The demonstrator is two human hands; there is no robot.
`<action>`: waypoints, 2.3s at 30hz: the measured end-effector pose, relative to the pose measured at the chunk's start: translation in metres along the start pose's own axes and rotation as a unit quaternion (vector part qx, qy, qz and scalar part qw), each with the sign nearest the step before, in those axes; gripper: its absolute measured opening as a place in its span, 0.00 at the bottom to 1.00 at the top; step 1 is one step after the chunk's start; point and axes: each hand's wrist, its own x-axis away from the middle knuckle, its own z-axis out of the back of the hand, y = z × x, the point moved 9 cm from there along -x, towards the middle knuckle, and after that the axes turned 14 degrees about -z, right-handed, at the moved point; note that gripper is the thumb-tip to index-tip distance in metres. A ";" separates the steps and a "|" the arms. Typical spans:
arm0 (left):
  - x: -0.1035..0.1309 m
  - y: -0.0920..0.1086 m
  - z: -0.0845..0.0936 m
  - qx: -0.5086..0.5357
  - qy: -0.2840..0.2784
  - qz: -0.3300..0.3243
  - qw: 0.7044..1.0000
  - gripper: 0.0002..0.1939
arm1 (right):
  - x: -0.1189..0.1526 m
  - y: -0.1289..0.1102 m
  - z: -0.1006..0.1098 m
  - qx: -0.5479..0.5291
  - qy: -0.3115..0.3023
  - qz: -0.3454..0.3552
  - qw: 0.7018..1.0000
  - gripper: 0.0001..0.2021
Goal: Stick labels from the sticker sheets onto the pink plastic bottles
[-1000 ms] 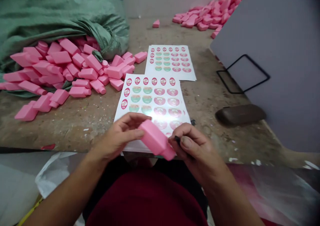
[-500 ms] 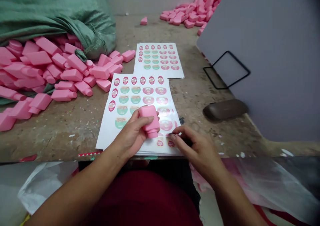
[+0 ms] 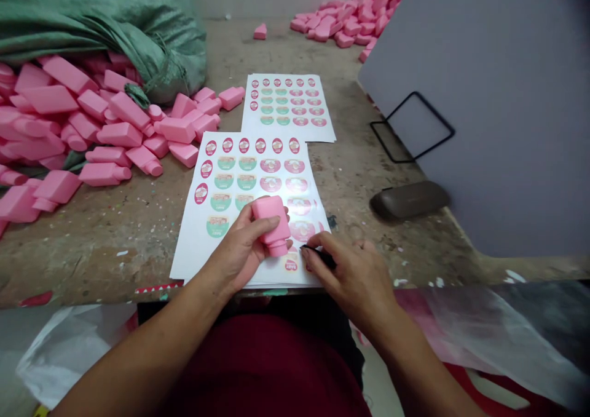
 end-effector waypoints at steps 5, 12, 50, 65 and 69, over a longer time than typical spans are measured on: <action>0.001 -0.001 0.000 0.006 -0.003 -0.001 1.000 0.15 | 0.001 -0.008 0.003 0.024 0.039 0.032 0.998 0.08; 0.001 -0.004 0.000 0.015 -0.014 -0.001 1.000 0.15 | 0.000 -0.011 0.001 0.036 0.035 0.035 0.998 0.10; 0.000 -0.003 0.003 0.039 0.020 0.004 0.999 0.16 | -0.013 0.011 -0.015 -0.115 -0.069 -0.060 0.989 0.13; 0.020 -0.005 -0.007 0.031 -0.056 0.015 0.998 0.23 | -0.024 0.015 0.002 -0.445 -0.165 -0.179 0.862 0.19; 0.027 -0.007 -0.006 0.013 -0.055 0.028 0.998 0.25 | -0.026 -0.002 0.004 -0.439 -0.196 -0.153 0.864 0.19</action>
